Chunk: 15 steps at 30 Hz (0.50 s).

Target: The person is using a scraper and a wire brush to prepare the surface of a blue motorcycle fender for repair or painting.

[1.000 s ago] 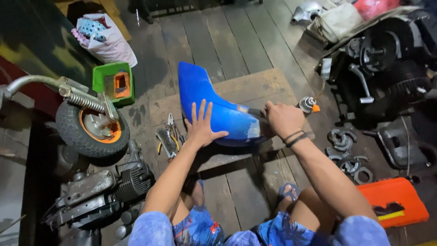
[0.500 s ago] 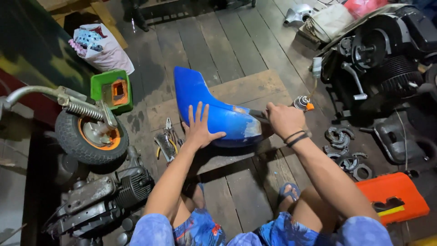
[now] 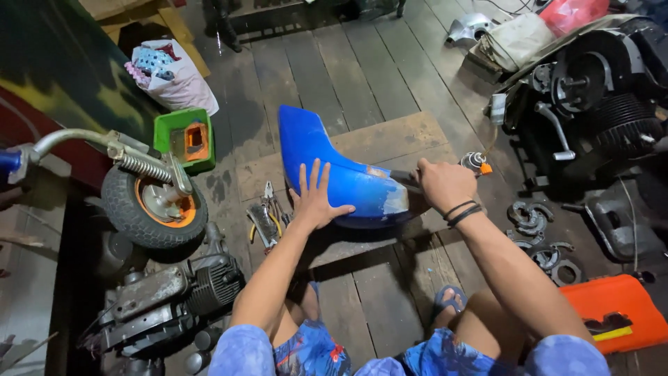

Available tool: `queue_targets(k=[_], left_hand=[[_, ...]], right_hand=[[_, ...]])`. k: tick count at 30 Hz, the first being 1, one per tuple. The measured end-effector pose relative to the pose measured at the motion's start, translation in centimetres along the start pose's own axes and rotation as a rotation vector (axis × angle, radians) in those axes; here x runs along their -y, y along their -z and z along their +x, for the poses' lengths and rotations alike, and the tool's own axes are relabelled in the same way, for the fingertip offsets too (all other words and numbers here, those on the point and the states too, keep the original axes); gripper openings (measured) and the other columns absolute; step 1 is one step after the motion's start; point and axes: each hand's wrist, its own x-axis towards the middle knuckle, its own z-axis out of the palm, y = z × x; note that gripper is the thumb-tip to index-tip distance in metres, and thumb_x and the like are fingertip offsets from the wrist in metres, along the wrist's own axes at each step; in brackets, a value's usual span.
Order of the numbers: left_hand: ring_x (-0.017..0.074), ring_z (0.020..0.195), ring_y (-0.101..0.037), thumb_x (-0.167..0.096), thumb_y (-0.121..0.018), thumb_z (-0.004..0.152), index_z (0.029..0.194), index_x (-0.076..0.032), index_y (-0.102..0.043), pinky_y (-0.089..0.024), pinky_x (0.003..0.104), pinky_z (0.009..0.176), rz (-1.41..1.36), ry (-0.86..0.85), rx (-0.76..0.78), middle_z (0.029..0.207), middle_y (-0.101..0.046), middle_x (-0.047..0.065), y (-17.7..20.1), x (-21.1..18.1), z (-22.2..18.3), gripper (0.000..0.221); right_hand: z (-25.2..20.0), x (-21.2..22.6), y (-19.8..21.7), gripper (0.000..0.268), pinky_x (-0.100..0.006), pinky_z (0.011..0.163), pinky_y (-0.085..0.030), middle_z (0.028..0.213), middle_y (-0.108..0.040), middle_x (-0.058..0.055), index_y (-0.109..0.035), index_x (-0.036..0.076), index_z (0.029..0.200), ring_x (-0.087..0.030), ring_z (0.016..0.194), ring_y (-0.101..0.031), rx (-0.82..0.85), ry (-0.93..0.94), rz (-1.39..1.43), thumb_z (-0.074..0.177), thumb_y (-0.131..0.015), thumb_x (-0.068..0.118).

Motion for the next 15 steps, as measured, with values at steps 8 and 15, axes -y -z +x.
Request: queue_targets(k=[8,15], left_hand=[[0.0434,0.156,0.011,-0.084,-0.066,0.076,0.166,-0.024,-0.002,-0.019,0.088,0.105,0.04,0.011,-0.002,0.172,0.008,0.007,-0.1,0.1,-0.1,0.126],[0.0434,0.157,0.008,-0.088,-0.059,0.077,0.167,-0.02,-0.005,-0.008,0.087,0.108,0.084,0.002,-0.011,0.173,0.006,0.01,-0.2,0.1,-0.2,0.125]], right_hand=[[3.2,5.6,-1.0,0.029,-0.048,0.063,-0.06,0.084,-0.075,-0.014,-0.07,0.017,0.105,-0.038,0.074,-0.076,-0.168,0.07,0.098,0.103,-0.048,0.036],[-0.9,1.6,1.4,0.039,-0.051,0.076,-0.059,0.097,-0.073,-0.019,-0.068,0.005,0.108,-0.043,0.093,-0.073,-0.122,-0.023,0.398,0.104,-0.056,0.043]])
